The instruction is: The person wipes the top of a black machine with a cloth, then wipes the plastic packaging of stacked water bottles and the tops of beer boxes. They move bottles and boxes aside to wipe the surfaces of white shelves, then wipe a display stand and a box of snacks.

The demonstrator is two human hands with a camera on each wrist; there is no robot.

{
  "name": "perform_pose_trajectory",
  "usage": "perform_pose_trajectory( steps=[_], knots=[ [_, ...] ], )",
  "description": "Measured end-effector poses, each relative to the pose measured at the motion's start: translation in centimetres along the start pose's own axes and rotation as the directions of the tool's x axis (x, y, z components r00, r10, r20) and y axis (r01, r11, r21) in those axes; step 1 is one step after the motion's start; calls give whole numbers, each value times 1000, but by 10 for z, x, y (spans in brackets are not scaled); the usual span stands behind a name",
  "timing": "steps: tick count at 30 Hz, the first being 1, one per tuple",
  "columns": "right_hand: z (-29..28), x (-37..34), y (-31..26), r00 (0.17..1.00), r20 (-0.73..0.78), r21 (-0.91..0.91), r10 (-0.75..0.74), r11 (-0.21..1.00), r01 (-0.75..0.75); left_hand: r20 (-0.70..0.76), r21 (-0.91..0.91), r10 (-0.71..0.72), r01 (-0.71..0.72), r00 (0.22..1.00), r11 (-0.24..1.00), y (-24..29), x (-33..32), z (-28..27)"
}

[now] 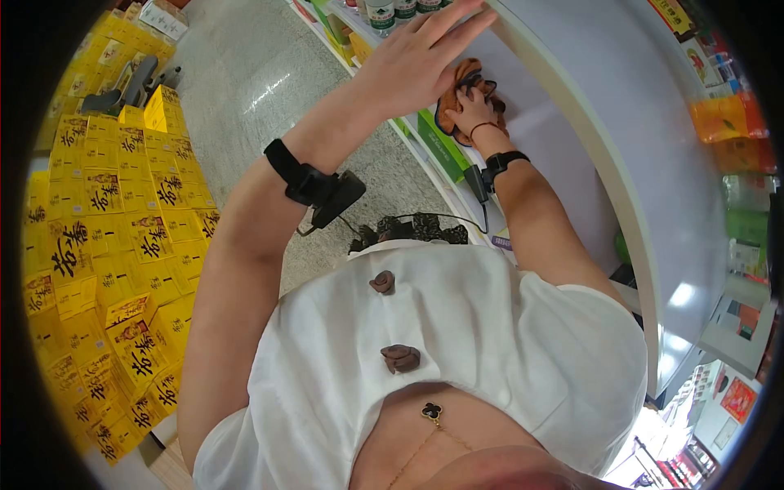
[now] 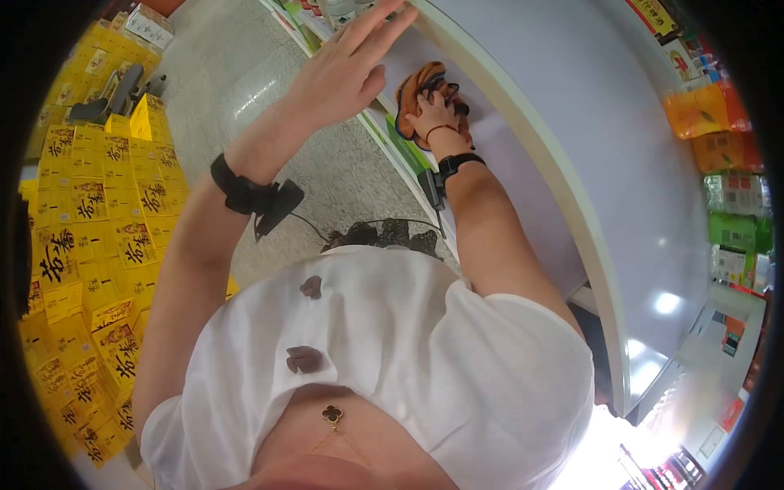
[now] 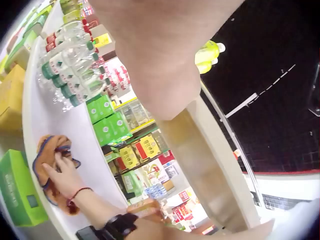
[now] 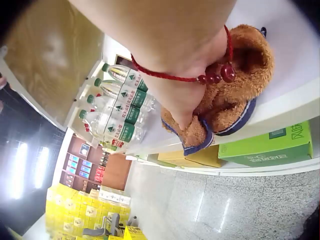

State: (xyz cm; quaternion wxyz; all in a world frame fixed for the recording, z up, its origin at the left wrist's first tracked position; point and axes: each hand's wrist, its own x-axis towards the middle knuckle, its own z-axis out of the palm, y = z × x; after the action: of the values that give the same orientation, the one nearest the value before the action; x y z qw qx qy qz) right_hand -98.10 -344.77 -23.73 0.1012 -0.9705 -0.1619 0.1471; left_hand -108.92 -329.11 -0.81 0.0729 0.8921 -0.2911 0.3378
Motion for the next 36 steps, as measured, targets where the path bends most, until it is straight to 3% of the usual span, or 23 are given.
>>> perform_pose_trajectory(
  steps=[1, 3, 4, 6, 7, 9, 10, 12, 13, 15, 16, 18, 21, 22, 24, 25, 26, 27, 28, 29, 33, 35, 36],
  knots=[
    [6, -1, 6, 1000, 1, -8, -1, 1000, 1, -6, -1, -5, 5, 1000, 1000, -1, -12, 8],
    [16, -12, 20, 981, -103, 0, -166, 986, 167, 128, -150, -146, 165, 981, 975, -10, -38, 22],
    [20, -25, 28, 968, -158, 48, -193, 978, 203, 124, -155, -145, 163, 982, 974, -15, -51, 32],
    [30, -55, 53, 920, -284, 22, -271, 957, 289, 454, -131, -273, 366, 848, 921, -28, -77, 56],
    [27, -73, 63, 936, -274, -16, -220, 974, 224, 455, -141, -265, 363, 850, 921, -35, -88, 71],
    [26, -115, 91, 959, -270, 2, -90, 996, 94, 638, -39, -313, 435, 703, 899, -51, -106, 103],
    [28, -136, 109, 962, -274, 57, -14, 998, 31, 638, -49, -301, 427, 709, 903, -60, -114, 117],
    [27, -184, 141, 947, -234, 106, 219, 974, -199, 751, -7, -312, 479, 583, 878, -77, -123, 143],
    [26, -204, 155, 915, -213, 92, 342, 939, -330, 743, -16, -306, 474, 595, 880, -85, -124, 151],
    [34, -245, 186, 795, -226, 118, 564, 826, -552, 820, -20, -277, 508, 501, 861, -97, -123, 164],
    [45, -258, 215, 723, -232, 116, 651, 756, -644, 816, -30, -271, 505, 511, 863, -102, -120, 166],
    [47, -272, 226, 506, -165, 177, 846, 530, -829, 852, -27, -235, 487, 468, 873, -113, -114, 169],
    [82, -250, 277, 414, -130, 243, 901, 434, -868, 862, -43, -184, 429, 473, 902, -128, -122, 194],
    [72, -229, 257, 438, -148, 6, 887, 444, -896, 862, -53, -174, 426, 475, 903, -130, -120, 196],
    [21, -182, 169, 590, -15, -192, 807, 577, -794, 912, -19, -145, 392, 384, 920, -133, -115, 196],
    [20, -156, 158, 684, -19, -262, 729, 657, -707, 913, -26, -136, 387, 385, 922, -134, -118, 197],
    [38, -124, 175, 777, -12, -448, 629, 692, -566, 901, -44, -109, 338, 419, 940, -135, -121, 197],
    [84, -90, 211, 799, -257, -303, 544, 739, -601, 888, -58, -83, 288, 453, 956, -136, -123, 197],
    [49, -71, 154, 797, -259, -299, 546, 739, -604, 887, -57, -82, 284, 454, 957, -137, -124, 198],
    [8, -43, 86, 759, -134, 78, 637, 771, -632, 885, -66, -77, 286, 459, 956, -137, -126, 198],
    [-1, 57, 20, 916, -121, 90, 383, 923, -375, 877, -56, -92, 291, 471, 955, -135, -124, 197],
    [-25, 84, -32, 947, -21, -48, 321, 946, -322, 873, -54, -83, 266, 480, 962, -135, -119, 188],
    [-25, 100, -43, 961, 14, -16, 275, 961, -275, 870, -58, -71, 245, 488, 968, -135, -116, 184]
  ],
)
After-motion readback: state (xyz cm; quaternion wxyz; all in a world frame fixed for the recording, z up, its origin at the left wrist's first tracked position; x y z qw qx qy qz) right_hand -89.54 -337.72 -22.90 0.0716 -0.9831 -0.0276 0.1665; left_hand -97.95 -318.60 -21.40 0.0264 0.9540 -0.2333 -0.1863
